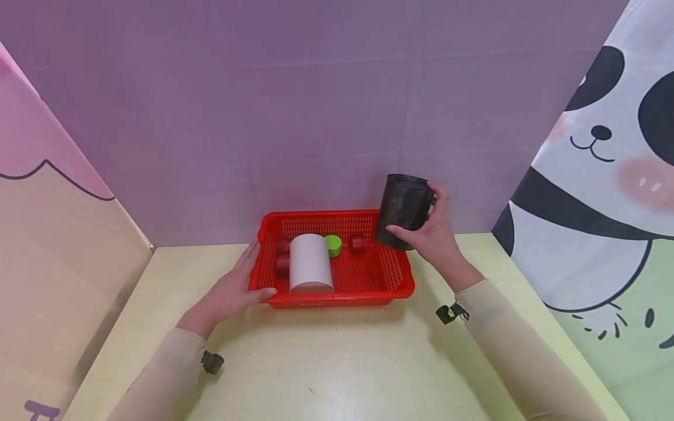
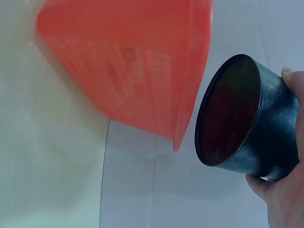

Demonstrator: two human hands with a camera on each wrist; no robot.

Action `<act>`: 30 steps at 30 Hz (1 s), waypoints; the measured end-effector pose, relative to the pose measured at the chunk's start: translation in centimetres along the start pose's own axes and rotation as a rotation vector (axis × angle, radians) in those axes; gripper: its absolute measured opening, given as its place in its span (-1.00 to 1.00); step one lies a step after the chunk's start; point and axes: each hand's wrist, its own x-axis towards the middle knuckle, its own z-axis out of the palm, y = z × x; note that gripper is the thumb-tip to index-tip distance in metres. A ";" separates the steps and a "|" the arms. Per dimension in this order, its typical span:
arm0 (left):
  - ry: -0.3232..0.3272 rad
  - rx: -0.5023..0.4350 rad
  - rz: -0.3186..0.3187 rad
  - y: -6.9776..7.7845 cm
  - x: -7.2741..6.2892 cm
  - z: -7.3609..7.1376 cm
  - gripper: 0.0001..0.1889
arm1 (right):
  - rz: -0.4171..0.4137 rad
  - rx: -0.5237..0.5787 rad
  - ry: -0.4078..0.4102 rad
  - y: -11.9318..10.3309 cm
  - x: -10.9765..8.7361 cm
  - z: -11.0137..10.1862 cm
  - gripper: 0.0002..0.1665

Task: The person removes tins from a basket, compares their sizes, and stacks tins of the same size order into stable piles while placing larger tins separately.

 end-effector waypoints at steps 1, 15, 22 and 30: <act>0.001 -0.001 -0.003 0.0 0.0 0.0 0.32 | -0.004 -0.002 0.011 0.3 0.1 -0.2 0.43; 0.009 0.013 -0.011 0.3 0.0 -0.1 0.35 | -0.106 -0.139 0.154 3.6 1.2 -2.3 0.42; 0.020 -0.009 -0.009 0.1 0.0 0.2 0.34 | -0.196 -0.204 0.195 6.1 1.5 -2.8 0.40; 0.023 -0.008 -0.015 -0.1 0.0 0.4 0.34 | -0.146 -0.257 0.170 8.4 1.2 -2.6 0.41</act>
